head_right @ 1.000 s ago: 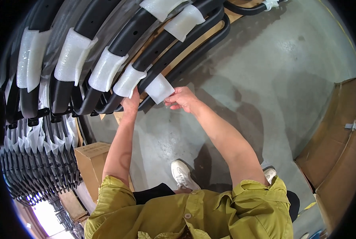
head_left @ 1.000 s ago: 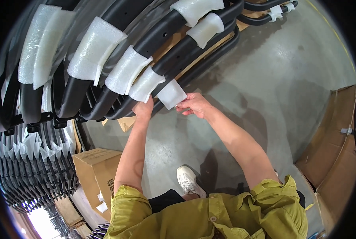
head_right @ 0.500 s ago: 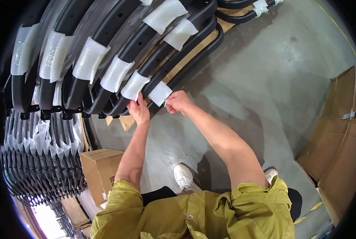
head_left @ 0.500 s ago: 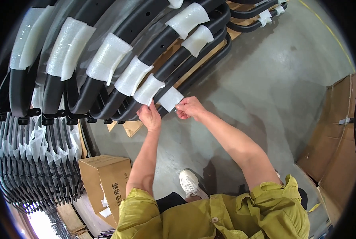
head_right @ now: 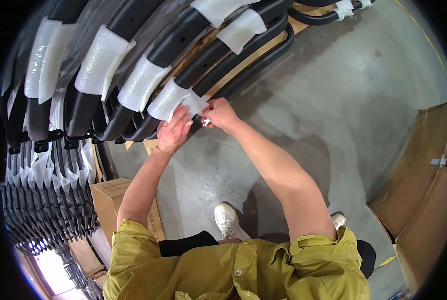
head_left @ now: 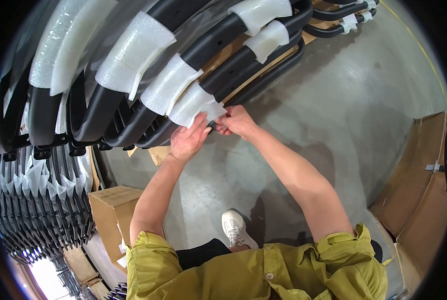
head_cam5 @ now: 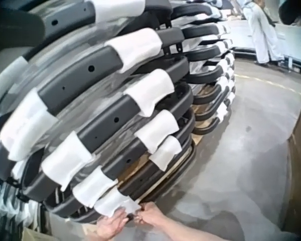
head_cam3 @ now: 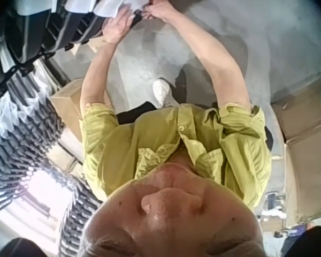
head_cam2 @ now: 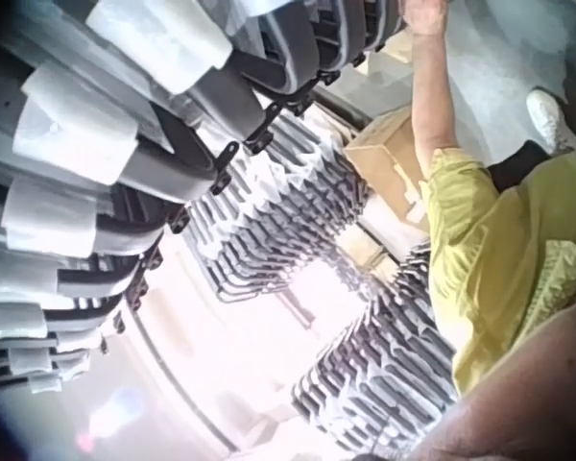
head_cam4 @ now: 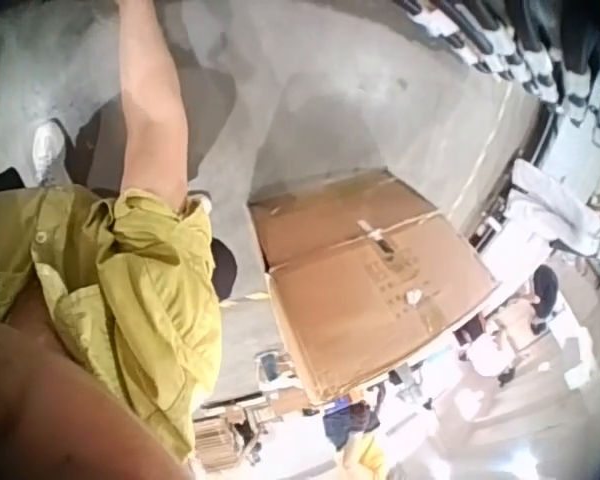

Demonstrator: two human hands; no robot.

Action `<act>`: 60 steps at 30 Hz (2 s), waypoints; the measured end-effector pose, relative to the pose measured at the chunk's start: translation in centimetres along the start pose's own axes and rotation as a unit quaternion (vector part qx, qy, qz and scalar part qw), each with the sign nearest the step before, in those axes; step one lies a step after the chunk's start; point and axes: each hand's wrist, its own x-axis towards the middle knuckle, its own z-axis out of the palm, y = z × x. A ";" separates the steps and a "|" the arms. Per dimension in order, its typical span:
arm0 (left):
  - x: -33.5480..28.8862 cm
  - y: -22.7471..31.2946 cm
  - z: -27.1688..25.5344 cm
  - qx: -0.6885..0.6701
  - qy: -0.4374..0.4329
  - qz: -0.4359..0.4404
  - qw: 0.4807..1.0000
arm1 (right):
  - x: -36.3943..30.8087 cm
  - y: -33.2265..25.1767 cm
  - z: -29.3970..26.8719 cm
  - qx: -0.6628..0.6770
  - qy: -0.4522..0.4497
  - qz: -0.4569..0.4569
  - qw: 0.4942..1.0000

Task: The recorder wraps white foam protective strips around black metal chair frame parts in a factory setting.

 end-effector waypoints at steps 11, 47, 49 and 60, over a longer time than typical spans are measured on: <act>1.3 0.6 2.3 0.059 0.148 -0.085 0.983 | 0.2 1.3 -0.7 -0.068 -0.027 -0.070 0.995; 2.1 0.4 0.4 -0.035 -0.043 -0.386 0.921 | -2.8 -4.9 -1.9 0.077 -0.068 -0.043 0.994; 0.0 -0.5 2.5 0.022 -0.205 -0.441 0.873 | -3.2 -3.1 -0.8 0.105 -0.059 -0.052 0.991; 4.4 2.8 6.5 0.117 0.281 -0.299 0.904 | -6.4 0.4 -4.2 -0.019 -0.005 -0.043 0.999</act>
